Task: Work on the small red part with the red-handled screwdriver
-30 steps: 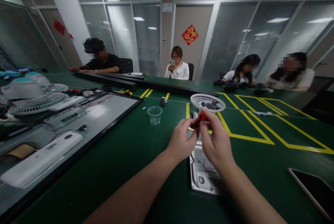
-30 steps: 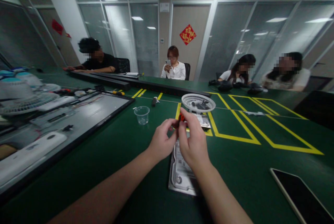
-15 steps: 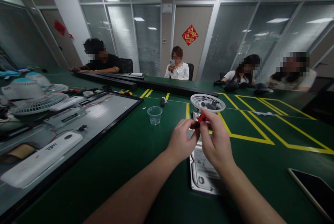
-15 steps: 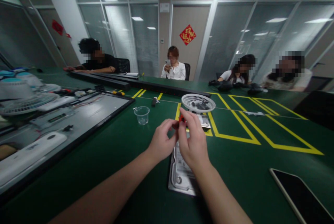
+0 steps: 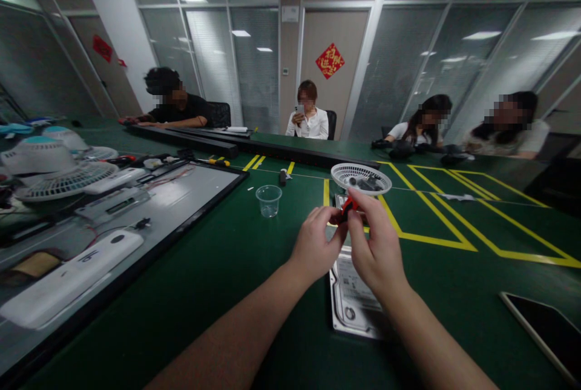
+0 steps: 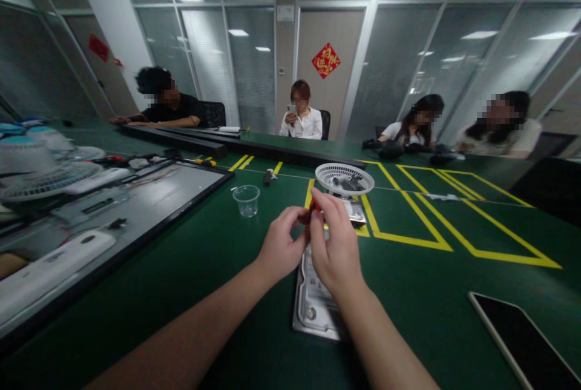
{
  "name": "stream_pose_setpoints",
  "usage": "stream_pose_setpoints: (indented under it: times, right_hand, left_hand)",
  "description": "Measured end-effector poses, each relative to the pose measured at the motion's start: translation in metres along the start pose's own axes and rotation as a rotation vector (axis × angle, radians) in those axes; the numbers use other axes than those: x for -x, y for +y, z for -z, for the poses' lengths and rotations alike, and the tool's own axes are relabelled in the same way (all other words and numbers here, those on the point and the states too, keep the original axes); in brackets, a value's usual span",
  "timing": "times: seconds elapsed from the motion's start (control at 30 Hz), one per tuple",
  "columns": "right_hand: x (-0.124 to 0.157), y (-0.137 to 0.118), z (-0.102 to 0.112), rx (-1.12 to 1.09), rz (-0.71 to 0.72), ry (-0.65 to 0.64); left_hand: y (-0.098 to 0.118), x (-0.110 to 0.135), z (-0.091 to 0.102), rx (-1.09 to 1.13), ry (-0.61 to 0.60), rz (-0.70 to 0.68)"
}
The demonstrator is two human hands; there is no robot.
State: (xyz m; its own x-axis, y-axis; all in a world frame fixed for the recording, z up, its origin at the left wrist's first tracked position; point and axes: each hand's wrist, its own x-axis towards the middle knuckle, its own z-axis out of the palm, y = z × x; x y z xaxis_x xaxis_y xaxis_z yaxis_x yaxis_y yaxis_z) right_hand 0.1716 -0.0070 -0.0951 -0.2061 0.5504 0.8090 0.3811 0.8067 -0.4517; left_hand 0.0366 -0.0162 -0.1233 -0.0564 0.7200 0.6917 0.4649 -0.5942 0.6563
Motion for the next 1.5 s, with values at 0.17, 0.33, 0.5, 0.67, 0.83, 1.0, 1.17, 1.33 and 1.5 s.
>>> stream_pose_setpoints:
  times: [0.17,0.33,0.5,0.67,0.83,1.0,1.17,1.33,1.5]
  right_hand:
    - [-0.0003,0.003,-0.0009,0.026,0.028,0.012]
    - [-0.0012,0.0025,-0.0012,0.05,0.018,0.033]
    - [0.0006,0.0003,-0.0002,0.015,-0.013,0.023]
    - [-0.0004,0.0027,-0.0009,0.016,-0.01,0.035]
    - [-0.0016,0.001,0.0005,0.06,0.019,0.049]
    - [0.0003,-0.0006,-0.0008,-0.006,-0.012,0.033]
    - [0.0007,0.0024,-0.0022,-0.003,-0.021,0.027]
    - [-0.0008,0.0006,-0.0002,0.033,0.013,0.03]
    - [0.0021,0.0003,-0.0013,-0.012,-0.012,0.017]
  left_hand:
    - [-0.0004,0.0003,0.0003,0.014,0.005,-0.002]
    - [-0.0032,0.0009,-0.0001,-0.009,0.038,-0.001]
    - [-0.0007,0.0009,0.0011,-0.005,0.007,-0.013]
    - [-0.0011,0.001,0.0009,0.014,0.028,-0.021]
    - [-0.0032,0.0008,0.0008,-0.013,0.029,-0.003]
    - [-0.0009,0.0007,0.0019,-0.008,0.001,-0.008]
    - [-0.0002,0.0013,0.001,0.023,0.026,-0.015]
    - [-0.0026,0.0015,-0.0003,0.001,0.043,-0.011]
    - [-0.0019,0.0015,0.0011,-0.011,-0.015,-0.018]
